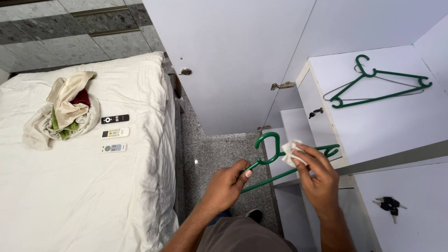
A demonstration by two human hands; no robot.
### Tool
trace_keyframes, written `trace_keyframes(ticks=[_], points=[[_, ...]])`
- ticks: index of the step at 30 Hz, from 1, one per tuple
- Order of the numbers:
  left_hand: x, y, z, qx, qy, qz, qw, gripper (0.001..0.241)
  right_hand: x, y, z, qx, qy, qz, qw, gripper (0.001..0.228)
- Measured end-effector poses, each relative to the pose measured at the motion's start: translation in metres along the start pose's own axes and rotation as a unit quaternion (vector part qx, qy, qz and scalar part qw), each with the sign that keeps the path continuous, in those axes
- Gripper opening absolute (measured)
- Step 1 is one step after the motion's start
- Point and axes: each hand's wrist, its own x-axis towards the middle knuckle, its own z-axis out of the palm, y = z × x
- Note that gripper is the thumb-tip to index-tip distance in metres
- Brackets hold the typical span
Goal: The person cleans a purple wire hanger and several green plastic hangers using a white cloth. They wipe the surfaces of each hanger thoroughly while standing in front of an open white wardrobe.
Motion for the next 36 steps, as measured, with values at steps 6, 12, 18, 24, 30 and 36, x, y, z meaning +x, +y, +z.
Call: trace_keyframes(ticks=[6, 12, 18, 24, 30, 36], points=[[-0.001, -0.004, 0.004, 0.002, -0.016, -0.007, 1.000, 0.018, 0.003, -0.012, 0.002, -0.022, -0.025, 0.002, 0.999, 0.035], [-0.003, 0.005, -0.004, 0.006, -0.008, 0.019, 1.000, 0.017, 0.000, -0.018, 0.007, -0.036, -0.040, -0.023, 0.998, 0.044], [-0.002, 0.004, -0.007, 0.012, 0.003, 0.034, 0.999, 0.021, 0.006, -0.009, 0.000, -0.109, -0.022, -0.021, 0.994, 0.047], [0.000, 0.009, 0.004, 0.024, 0.066, 0.130, 0.989, 0.028, -0.006, 0.003, 0.016, -0.082, -0.090, 0.001, 0.992, 0.046], [0.001, 0.006, 0.007, 0.032, 0.058, 0.081, 0.995, 0.028, -0.006, -0.019, 0.023, -0.088, -0.120, -0.016, 0.989, 0.049], [0.002, -0.006, 0.009, 0.057, 0.009, -0.004, 0.998, 0.029, -0.005, -0.016, 0.004, -0.087, -0.145, 0.059, 0.984, 0.046]])
